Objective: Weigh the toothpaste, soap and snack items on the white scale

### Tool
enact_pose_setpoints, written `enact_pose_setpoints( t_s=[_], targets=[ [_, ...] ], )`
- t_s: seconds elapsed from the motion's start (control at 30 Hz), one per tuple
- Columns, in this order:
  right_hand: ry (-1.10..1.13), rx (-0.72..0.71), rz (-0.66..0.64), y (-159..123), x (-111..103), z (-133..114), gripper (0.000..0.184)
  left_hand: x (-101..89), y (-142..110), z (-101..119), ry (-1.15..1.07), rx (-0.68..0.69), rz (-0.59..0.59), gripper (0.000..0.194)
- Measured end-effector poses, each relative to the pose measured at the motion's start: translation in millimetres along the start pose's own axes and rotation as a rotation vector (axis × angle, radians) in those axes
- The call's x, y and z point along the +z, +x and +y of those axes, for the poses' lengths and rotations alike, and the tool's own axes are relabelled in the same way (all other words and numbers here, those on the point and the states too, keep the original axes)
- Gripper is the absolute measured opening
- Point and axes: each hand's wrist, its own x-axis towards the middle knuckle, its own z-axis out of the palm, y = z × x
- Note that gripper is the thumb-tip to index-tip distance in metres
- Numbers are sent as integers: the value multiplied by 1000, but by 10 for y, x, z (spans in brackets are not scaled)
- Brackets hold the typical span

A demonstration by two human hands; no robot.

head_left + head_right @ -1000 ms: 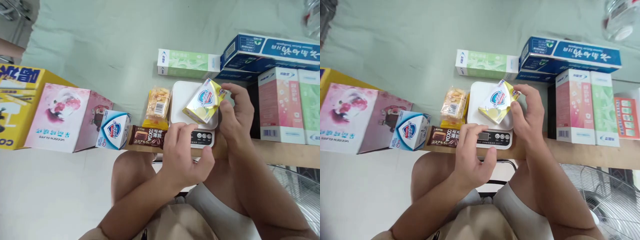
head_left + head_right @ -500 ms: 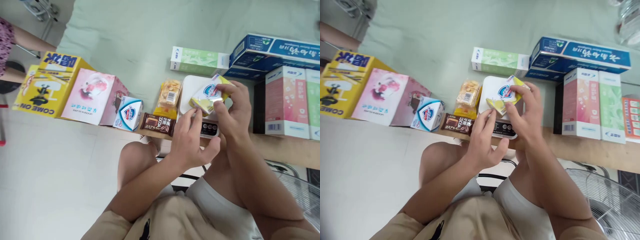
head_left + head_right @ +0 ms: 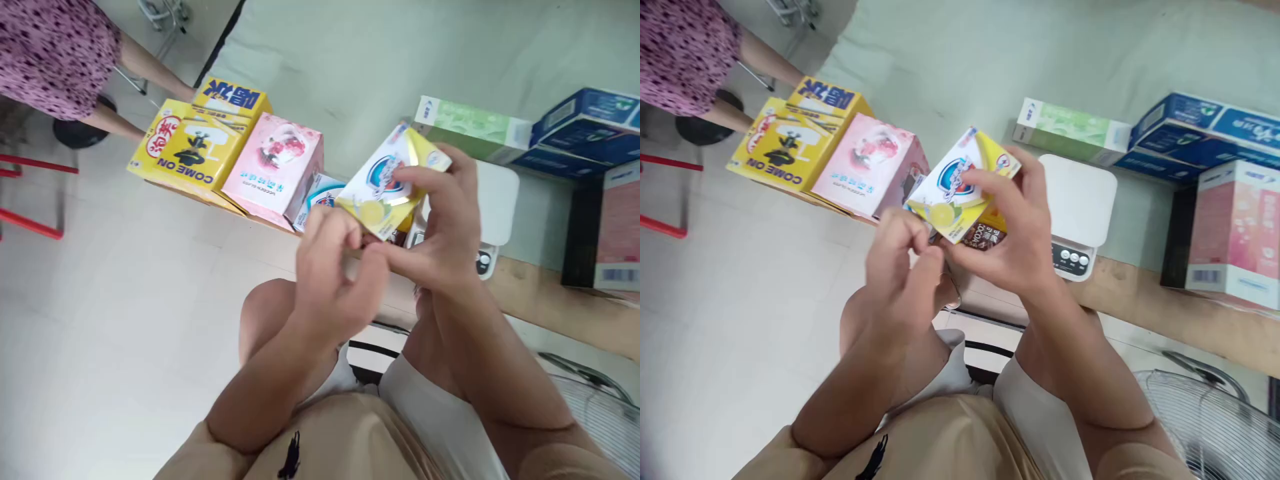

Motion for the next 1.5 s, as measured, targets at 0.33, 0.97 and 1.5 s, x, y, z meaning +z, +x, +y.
enact_pose_setpoints(
  t_s=[0.33, 0.97, 1.5],
  targets=[
    [80, 123, -368, 5, 455, -34, 71, -587, 201, -355, 479, -558, -826, 22],
    [171, 206, -268, 48, 229, -324, 58, -263, 157, -328, 136, -227, -1179, 27],
    [-12, 380, 308, -125, -1352, 184, 25, 1611, 168, 211, -527, -219, -1854, 41]
  ],
)
